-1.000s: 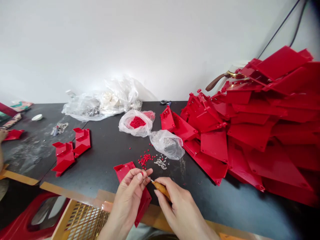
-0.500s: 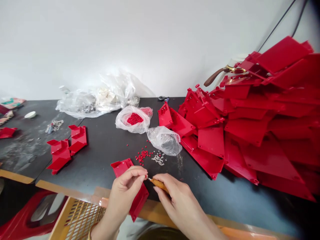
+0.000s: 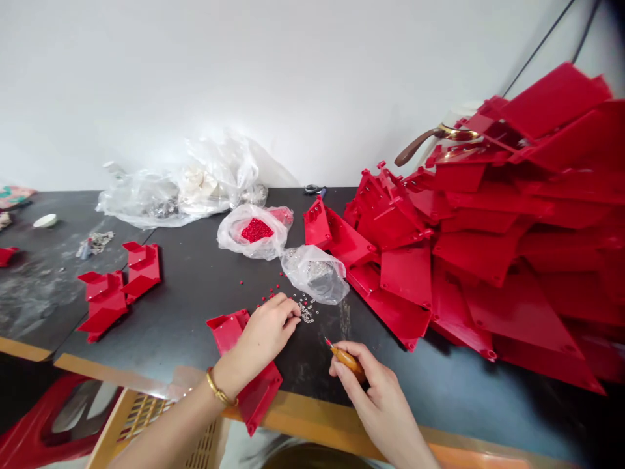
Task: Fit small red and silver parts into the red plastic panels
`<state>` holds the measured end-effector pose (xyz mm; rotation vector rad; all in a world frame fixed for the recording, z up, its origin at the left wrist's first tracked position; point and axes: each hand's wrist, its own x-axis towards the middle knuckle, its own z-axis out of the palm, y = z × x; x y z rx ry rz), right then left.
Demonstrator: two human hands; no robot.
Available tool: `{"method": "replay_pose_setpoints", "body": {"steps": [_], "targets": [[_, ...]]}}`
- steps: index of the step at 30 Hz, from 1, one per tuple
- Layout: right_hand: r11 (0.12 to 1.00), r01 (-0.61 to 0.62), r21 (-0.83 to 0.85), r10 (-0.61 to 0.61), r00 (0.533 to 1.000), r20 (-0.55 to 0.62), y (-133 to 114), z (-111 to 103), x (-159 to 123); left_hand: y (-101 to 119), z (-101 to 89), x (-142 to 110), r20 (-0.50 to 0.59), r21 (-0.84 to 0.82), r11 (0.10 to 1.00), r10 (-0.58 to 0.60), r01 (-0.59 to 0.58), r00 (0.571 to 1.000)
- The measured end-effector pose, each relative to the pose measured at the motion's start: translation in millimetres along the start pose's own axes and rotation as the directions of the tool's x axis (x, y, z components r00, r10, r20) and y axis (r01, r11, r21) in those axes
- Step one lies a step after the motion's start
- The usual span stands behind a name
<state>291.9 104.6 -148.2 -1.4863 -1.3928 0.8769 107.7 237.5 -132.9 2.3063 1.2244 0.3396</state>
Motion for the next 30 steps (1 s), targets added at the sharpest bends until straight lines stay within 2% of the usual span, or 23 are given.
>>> {"method": "replay_pose_setpoints", "body": {"steps": [4, 10, 13, 15, 17, 19, 21, 23, 26, 30], "targets": [[1.0, -0.022, -0.015, 0.022, 1.0, 0.004, 1.6, -2.7, -4.3, -6.4, 9.0, 7.8, 0.022, 0.012, 1.0, 0.01, -0.01, 1.0], [0.999, -0.037, -0.001, 0.037, 0.999, 0.033, 1.1, 0.1, -1.3, -4.4, 10.1, 7.2, 0.015, -0.013, 1.0, 0.019, -0.019, 1.0], [0.999, -0.044, -0.01, 0.044, 0.998, 0.045, -0.6, 1.3, 2.3, 2.9, 8.7, 5.4, -0.024, -0.065, 0.998, 0.012, -0.014, 1.0], [0.998, -0.05, -0.026, 0.052, 0.997, 0.054, -2.8, 2.2, 4.9, 9.6, 5.4, 1.4, -0.026, -0.182, 0.983, -0.016, 0.011, 1.0], [0.998, -0.05, -0.037, 0.052, 0.996, 0.068, -5.9, 3.3, 7.6, 16.5, 0.7, -4.9, 0.003, -0.418, 0.905, -0.089, 0.082, 0.996], [0.998, -0.044, -0.041, 0.048, 0.996, 0.081, -9.7, 5.1, 9.9, 22.4, -3.8, -12.3, 0.061, -0.655, 0.735, -0.179, 0.175, 0.982], [0.999, -0.031, -0.041, 0.035, 0.995, 0.095, -13.5, 7.4, 11.4, 26.7, -6.4, -19.7, 0.106, -0.783, 0.577, -0.247, 0.234, 0.963], [0.999, -0.016, -0.04, 0.021, 0.994, 0.105, -16.8, 10.1, 12.1, 29.2, -6.3, -26.2, 0.119, -0.845, 0.475, -0.277, 0.244, 0.953], [0.999, 0.013, -0.041, -0.008, 0.994, 0.11, -20.2, 14.1, 12.3, 30.2, -2.9, -33.6, 0.086, -0.889, 0.412, -0.278, 0.2, 0.957], [0.998, 0.044, -0.046, -0.039, 0.994, 0.103, -22.6, 18.0, 11.9, 30.5, 1.7, -40.5, 0.028, -0.906, 0.4, -0.269, 0.138, 0.963]]}}
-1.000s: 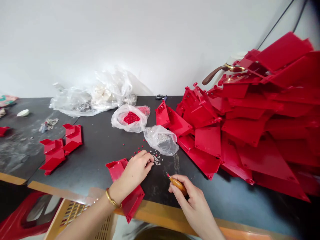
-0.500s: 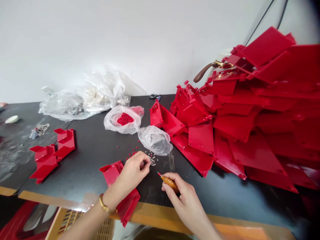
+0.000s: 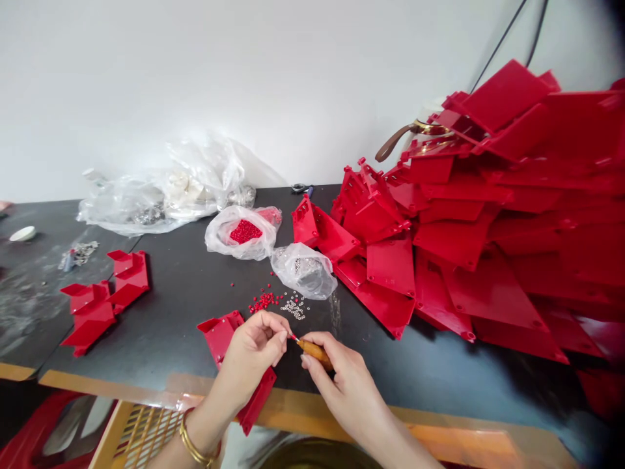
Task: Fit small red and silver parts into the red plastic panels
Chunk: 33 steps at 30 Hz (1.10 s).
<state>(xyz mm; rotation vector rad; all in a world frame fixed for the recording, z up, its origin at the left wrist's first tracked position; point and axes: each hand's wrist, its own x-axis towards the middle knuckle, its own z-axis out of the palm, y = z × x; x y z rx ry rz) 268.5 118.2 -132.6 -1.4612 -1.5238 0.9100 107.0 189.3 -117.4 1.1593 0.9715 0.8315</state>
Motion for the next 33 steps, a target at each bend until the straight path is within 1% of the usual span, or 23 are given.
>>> {"method": "replay_pose_setpoints", "body": {"steps": [5, 7, 10, 13, 15, 16, 18, 20, 21, 23, 24, 25, 27, 28, 30, 32, 33], "targets": [[1.0, 0.012, 0.005, -0.012, 1.0, 0.012, -1.7, 1.8, -2.2, 0.7, 1.1, -6.7, -0.011, 0.004, 1.0, 0.017, -0.016, 1.0], [1.0, 0.021, 0.008, -0.021, 1.0, 0.003, -2.3, 2.0, -3.4, 2.4, 1.5, -8.7, -0.015, 0.033, 0.999, 0.043, -0.043, 0.999], [1.0, 0.024, 0.011, -0.024, 1.0, -0.007, -3.2, 3.1, -4.6, 4.1, 1.8, -10.8, -0.02, 0.121, 0.983, 0.138, -0.135, 0.99], [0.999, 0.014, 0.041, -0.013, 1.0, -0.015, -4.5, 5.8, -4.4, 4.5, 3.3, -13.2, -0.028, 0.209, 0.948, 0.252, -0.241, 0.967], [0.997, 0.019, 0.08, -0.018, 1.0, -0.021, -5.5, 7.8, -3.3, 6.0, 5.0, -16.4, -0.032, 0.246, 0.928, 0.297, -0.281, 0.954], [0.994, 0.029, 0.101, -0.027, 0.999, -0.024, -5.8, 8.5, -2.5, 7.5, 5.3, -18.8, -0.041, 0.255, 0.925, 0.303, -0.283, 0.952], [0.988, 0.051, 0.143, -0.046, 0.998, -0.032, -6.2, 9.1, -1.1, 11.7, 2.7, -25.7, -0.083, 0.27, 0.929, 0.285, -0.254, 0.955], [0.982, 0.057, 0.178, -0.052, 0.998, -0.032, -5.7, 8.6, -0.3, 15.5, -7.6, -35.0, -0.185, 0.328, 0.922, 0.278, -0.208, 0.943], [0.98, 0.053, 0.19, -0.049, 0.998, -0.026, -5.2, 8.2, -0.1, 16.1, -15.9, -40.3, -0.255, 0.385, 0.905, 0.294, -0.183, 0.921], [0.98, 0.031, 0.196, -0.031, 1.0, -0.005, -4.2, 8.2, -0.1, 12.6, -37.1, -52.1, -0.401, 0.513, 0.853, 0.338, -0.097, 0.852], [0.981, 0.018, 0.194, -0.021, 1.0, 0.013, -3.8, 8.9, 0.0, 8.2, -48.2, -58.5, -0.459, 0.551, 0.834, 0.339, -0.037, 0.821], [0.982, 0.007, 0.19, -0.014, 0.999, 0.034, -3.6, 10.4, 0.4, 2.2, -58.4, -65.2, -0.506, 0.564, 0.825, 0.321, 0.025, 0.801], [0.985, -0.005, 0.175, -0.01, 0.996, 0.087, -4.0, 16.2, 2.6, -13.4, -73.0, -79.7, -0.559, 0.529, 0.841, 0.242, 0.117, 0.793], [0.986, -0.005, 0.169, -0.015, 0.993, 0.117, -4.6, 20.3, 4.4, -22.0, -76.7, -87.2, -0.576, 0.495, 0.858, 0.201, 0.142, 0.792], [0.985, 0.003, 0.171, -0.032, 0.986, 0.167, -6.0, 30.1, 9.5, -38.4, -77.6, -102.4, -0.606, 0.42, 0.893, 0.144, 0.161, 0.782], [0.98, 0.014, 0.198, -0.053, 0.98, 0.193, -7.6, 40.6, 15.4, -51.4, -73.6, -116.1, -0.635, 0.343, 0.925, 0.099, 0.164, 0.766], [0.977, 0.017, 0.213, -0.061, 0.978, 0.202, -8.4, 45.5, 18.2, -56.3, -71.3, -121.6, -0.64, 0.309, 0.936, 0.073, 0.169, 0.765]]}}
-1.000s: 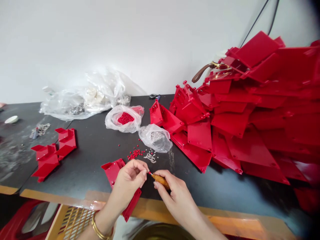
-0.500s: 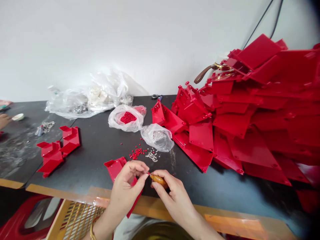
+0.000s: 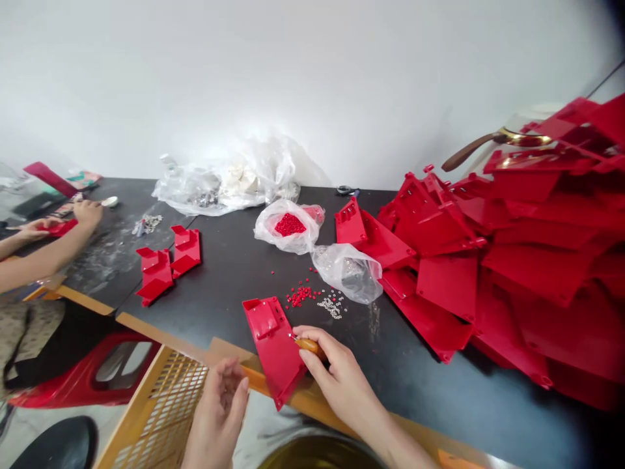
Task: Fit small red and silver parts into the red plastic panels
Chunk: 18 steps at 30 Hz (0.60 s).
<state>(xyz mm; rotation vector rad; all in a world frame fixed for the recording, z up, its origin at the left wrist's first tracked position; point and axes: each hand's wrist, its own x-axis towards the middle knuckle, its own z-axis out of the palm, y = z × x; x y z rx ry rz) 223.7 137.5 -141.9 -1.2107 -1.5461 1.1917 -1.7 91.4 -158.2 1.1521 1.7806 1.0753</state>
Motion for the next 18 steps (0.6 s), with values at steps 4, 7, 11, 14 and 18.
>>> {"method": "replay_pose_setpoints", "body": {"steps": [4, 7, 11, 14, 18], "targets": [[0.999, -0.014, 0.029, 0.013, 0.999, 0.036, -2.6, 14.7, 9.5, -11.0, 1.4, -10.2, 0.08, -0.055, 0.996, -0.068, 0.073, 0.994], [0.999, -0.037, 0.023, 0.035, 0.997, 0.068, -7.8, 25.1, 9.9, -16.5, 6.0, -5.7, 0.079, -0.164, 0.983, -0.065, 0.077, 0.995], [0.999, -0.032, -0.027, 0.035, 0.993, 0.11, -12.9, 38.3, 7.1, -19.5, 10.0, -0.8, -0.022, -0.393, 0.914, -0.117, 0.099, 0.993], [0.998, -0.009, -0.059, 0.017, 0.99, 0.137, -15.2, 44.2, 5.5, -12.6, 4.5, -5.6, -0.095, -0.531, 0.834, -0.232, 0.148, 0.968], [0.994, 0.058, -0.093, -0.039, 0.979, 0.201, -19.5, 46.1, 2.2, 4.2, -9.2, -17.1, 0.13, -0.604, 0.688, -0.414, 0.403, 0.901]]}}
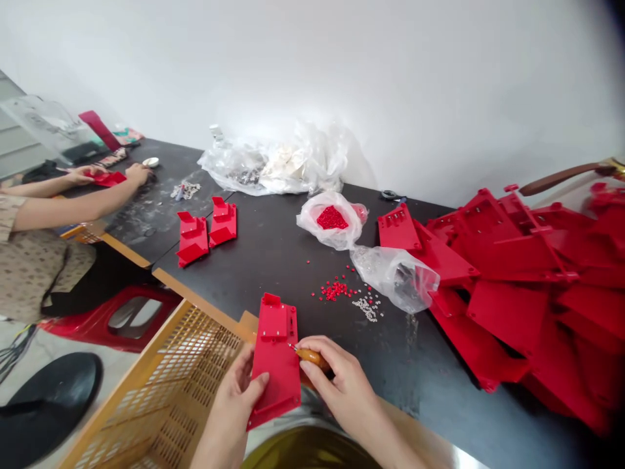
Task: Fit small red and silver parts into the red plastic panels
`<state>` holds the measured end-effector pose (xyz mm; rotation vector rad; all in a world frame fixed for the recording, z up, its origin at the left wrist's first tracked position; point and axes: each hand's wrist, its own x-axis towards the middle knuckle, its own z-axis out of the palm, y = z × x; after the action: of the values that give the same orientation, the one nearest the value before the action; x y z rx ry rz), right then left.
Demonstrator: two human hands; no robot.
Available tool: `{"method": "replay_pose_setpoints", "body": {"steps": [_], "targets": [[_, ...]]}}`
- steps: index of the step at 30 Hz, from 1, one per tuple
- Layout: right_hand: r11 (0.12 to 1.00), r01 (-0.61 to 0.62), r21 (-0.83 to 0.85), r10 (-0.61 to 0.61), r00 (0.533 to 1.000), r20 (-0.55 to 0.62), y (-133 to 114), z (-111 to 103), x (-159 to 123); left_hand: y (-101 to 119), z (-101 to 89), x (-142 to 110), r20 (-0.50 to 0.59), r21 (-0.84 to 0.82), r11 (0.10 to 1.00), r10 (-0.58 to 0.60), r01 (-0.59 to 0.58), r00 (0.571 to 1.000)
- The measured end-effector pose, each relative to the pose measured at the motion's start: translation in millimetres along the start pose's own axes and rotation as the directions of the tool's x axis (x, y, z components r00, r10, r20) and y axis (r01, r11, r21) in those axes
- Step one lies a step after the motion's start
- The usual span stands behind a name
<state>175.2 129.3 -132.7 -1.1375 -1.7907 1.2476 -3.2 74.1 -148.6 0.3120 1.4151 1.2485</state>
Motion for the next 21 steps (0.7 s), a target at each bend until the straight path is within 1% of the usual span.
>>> {"method": "replay_pose_setpoints", "body": {"steps": [1, 2, 3, 5, 7, 9, 11, 17, 19, 21], "targets": [[1.0, 0.006, -0.013, -0.006, 1.0, 0.019, -1.2, 0.2, -1.2, 3.0, -0.4, -3.5, 0.03, -0.001, 0.998, -0.064, 0.064, 0.998], [1.0, 0.005, -0.03, -0.004, 0.999, 0.037, -2.2, 0.4, -2.7, 5.5, -0.6, -6.0, 0.047, 0.008, 0.995, -0.096, 0.096, 0.994], [0.999, 0.002, -0.05, 0.001, 0.999, 0.052, -3.0, 0.6, -4.2, 7.4, -0.6, -7.6, 0.057, 0.028, 0.995, -0.093, 0.092, 0.994], [0.996, -0.006, -0.089, 0.012, 0.998, 0.066, -3.9, 0.6, -7.3, 10.9, 0.3, -9.0, 0.094, 0.114, 0.993, -0.007, -0.004, 0.996], [0.994, -0.006, -0.111, 0.012, 0.998, 0.062, -4.3, -0.4, -9.8, 14.8, 2.3, -10.1, 0.176, 0.246, 0.959, 0.102, -0.144, 0.979], [0.994, -0.001, -0.113, 0.006, 0.999, 0.044, -4.9, -2.3, -11.3, 19.0, 5.1, -12.5, 0.251, 0.374, 0.887, 0.182, -0.269, 0.951], [0.993, 0.005, -0.118, -0.001, 1.0, 0.026, -5.6, -4.5, -11.7, 21.7, 7.6, -16.0, 0.292, 0.467, 0.811, 0.235, -0.352, 0.927], [0.988, 0.049, -0.149, -0.048, 0.999, 0.006, -5.2, -8.2, -12.3, 18.5, 9.9, -24.2, 0.39, 0.604, 0.626, 0.307, -0.493, 0.868], [0.983, 0.069, -0.167, -0.07, 0.998, 0.004, -5.8, -10.1, -14.0, 18.5, 11.0, -25.4, 0.429, 0.64, 0.546, 0.33, -0.541, 0.841], [0.97, 0.088, -0.225, -0.088, 0.996, 0.01, -8.0, -13.2, -16.2, 20.3, 12.8, -25.9, 0.468, 0.679, 0.442, 0.355, -0.586, 0.809]]}}
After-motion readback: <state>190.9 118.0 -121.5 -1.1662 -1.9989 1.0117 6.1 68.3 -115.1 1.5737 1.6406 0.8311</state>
